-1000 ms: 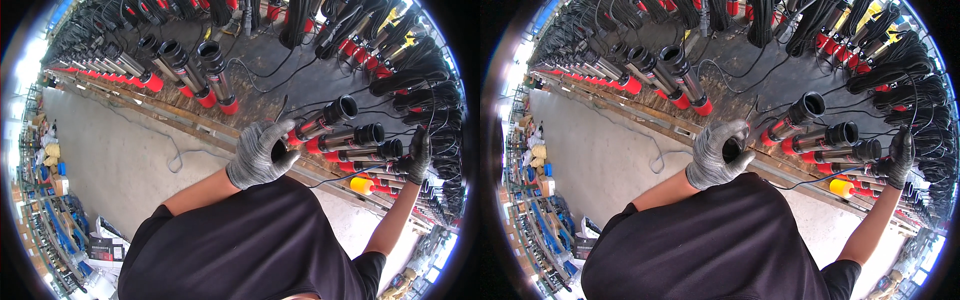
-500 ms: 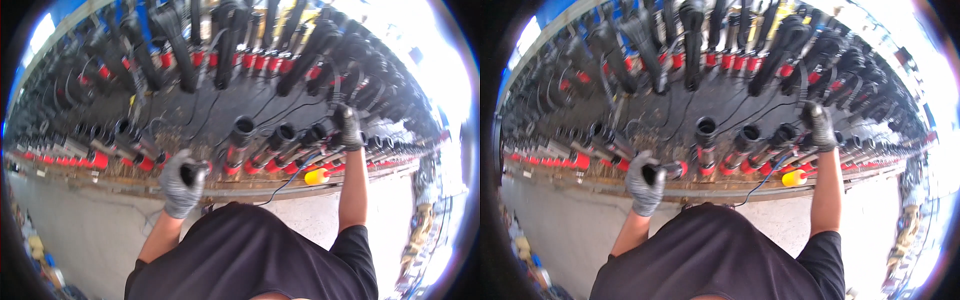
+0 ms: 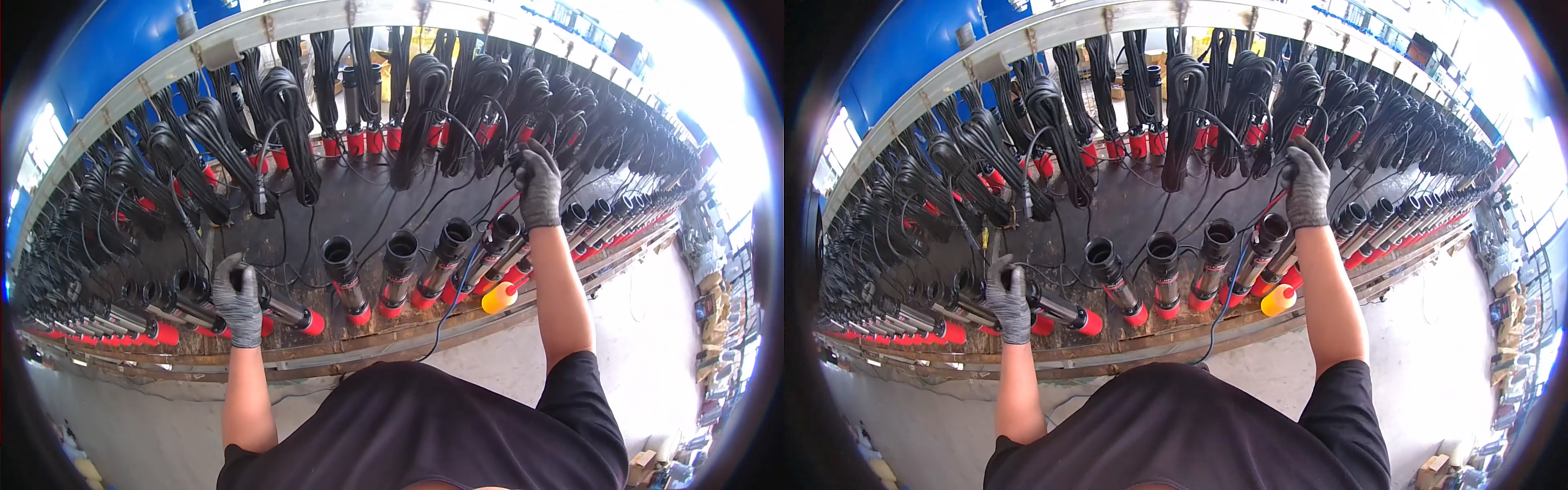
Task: The person inserts black power cables into the top openings of several red and black submersible pump units lined up on a rack. They then use a red-tipped oil dispenser to apply liquid into the center of a pump head and finish by pulling and straightening the cables on several adjacent units.
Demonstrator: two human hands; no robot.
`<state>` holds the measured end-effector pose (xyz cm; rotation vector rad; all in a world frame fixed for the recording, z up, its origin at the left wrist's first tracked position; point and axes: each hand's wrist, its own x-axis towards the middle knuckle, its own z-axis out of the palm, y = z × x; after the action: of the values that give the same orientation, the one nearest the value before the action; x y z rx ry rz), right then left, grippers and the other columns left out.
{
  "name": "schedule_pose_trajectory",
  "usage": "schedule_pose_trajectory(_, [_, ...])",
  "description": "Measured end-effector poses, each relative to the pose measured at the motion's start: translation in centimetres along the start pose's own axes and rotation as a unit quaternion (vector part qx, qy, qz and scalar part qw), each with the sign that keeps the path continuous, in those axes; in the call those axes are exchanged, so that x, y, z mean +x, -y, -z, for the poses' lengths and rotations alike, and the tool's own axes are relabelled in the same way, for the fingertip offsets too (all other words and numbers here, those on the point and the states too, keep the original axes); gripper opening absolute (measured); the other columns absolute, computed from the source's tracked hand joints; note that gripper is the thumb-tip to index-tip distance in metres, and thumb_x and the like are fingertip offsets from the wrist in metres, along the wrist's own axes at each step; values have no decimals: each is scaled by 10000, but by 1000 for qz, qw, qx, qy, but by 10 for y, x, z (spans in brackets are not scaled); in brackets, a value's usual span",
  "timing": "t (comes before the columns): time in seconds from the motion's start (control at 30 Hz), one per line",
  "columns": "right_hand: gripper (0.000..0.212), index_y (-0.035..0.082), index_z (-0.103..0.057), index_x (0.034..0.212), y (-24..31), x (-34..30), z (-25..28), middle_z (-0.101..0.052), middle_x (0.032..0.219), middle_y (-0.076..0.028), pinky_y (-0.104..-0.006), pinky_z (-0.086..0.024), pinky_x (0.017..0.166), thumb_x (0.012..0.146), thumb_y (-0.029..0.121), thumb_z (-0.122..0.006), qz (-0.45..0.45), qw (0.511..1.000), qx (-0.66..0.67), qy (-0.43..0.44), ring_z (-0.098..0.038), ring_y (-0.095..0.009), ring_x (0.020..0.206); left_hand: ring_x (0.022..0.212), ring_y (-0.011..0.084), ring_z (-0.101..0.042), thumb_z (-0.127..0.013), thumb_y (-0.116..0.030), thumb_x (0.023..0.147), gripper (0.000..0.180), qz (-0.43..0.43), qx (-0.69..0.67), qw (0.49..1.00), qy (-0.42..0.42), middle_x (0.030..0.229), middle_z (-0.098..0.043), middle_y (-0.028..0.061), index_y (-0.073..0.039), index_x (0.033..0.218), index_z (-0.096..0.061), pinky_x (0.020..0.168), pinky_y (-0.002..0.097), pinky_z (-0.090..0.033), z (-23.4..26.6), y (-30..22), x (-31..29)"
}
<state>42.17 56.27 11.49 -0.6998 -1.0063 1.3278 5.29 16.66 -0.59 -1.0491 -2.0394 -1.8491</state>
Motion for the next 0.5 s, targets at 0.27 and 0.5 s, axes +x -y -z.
schedule_pose_trajectory(0.27, [218,63,-716,1083,7,20,-3,-671,748,-18,-236,-377,413,970,250,-717,-170,936,-178,251,-524,-93,480,850,95,-596,-720,-52,919,236,24,-100,982,161,972,-633,-7,-46,1152,-681,788,254,-501,-16,-8,19])
schedule_pose_trajectory(0.5, [326,94,-728,1137,17,-13,8,-616,753,10,-259,-360,479,1016,387,-653,-180,942,-78,272,-475,-80,524,947,94,-579,-708,-127,945,271,37,-22,993,112,1078,-633,2,-32,1196,-669,850,247,-495,-7,3,23])
